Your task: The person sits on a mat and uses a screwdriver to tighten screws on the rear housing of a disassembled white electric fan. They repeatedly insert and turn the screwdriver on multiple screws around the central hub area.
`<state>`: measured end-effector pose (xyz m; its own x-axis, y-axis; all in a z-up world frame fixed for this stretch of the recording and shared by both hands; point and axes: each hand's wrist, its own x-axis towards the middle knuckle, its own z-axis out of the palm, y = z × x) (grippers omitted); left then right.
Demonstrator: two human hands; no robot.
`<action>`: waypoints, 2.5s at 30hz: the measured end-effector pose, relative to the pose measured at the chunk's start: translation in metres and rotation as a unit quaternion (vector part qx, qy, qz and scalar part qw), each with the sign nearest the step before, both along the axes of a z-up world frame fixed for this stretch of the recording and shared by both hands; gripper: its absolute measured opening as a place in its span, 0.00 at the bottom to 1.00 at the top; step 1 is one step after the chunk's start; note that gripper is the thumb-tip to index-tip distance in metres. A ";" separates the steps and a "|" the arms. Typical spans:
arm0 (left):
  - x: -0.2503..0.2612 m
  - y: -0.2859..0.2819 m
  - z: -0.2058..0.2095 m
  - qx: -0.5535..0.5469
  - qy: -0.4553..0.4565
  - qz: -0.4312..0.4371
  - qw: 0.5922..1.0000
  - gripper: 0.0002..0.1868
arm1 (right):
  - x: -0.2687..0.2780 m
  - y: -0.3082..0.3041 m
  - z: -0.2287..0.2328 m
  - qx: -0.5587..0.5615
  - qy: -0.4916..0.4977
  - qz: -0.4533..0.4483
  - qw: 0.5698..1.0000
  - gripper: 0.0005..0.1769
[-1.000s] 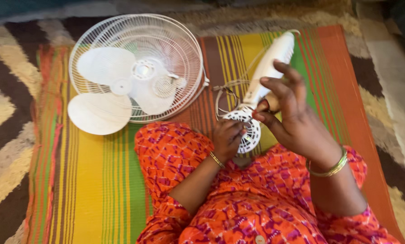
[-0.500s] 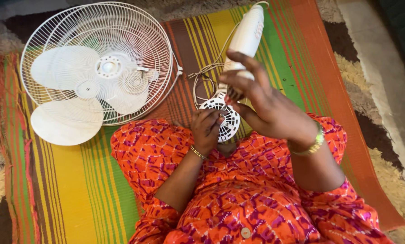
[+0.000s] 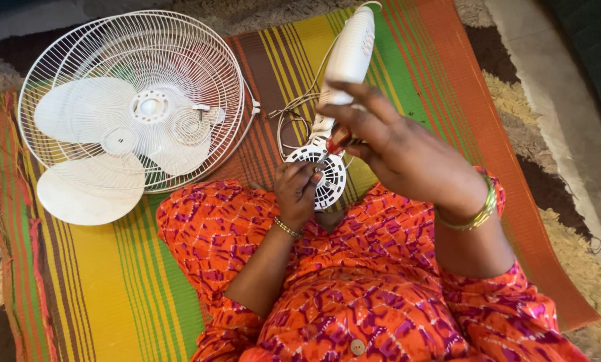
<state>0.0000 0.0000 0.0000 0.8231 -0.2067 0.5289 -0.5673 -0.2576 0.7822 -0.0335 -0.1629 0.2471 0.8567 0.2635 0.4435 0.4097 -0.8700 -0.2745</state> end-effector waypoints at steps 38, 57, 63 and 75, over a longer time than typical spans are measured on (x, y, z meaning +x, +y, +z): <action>0.017 0.013 0.063 -0.003 0.014 -0.050 0.999 0.29 | 0.013 0.017 -0.030 0.012 -0.011 -0.146 0.989 0.32; 0.087 -0.071 0.103 -0.043 0.112 -0.364 0.924 0.26 | -0.024 -0.030 -0.013 0.099 -0.051 -0.076 0.991 0.24; 0.037 -0.070 0.125 -0.059 -0.039 -0.150 0.986 0.33 | -0.012 -0.030 -0.031 0.165 -0.050 -0.146 0.974 0.25; 0.043 -0.039 0.156 0.046 0.096 -0.333 0.937 0.38 | -0.019 -0.067 -0.071 0.222 -0.132 0.089 0.962 0.18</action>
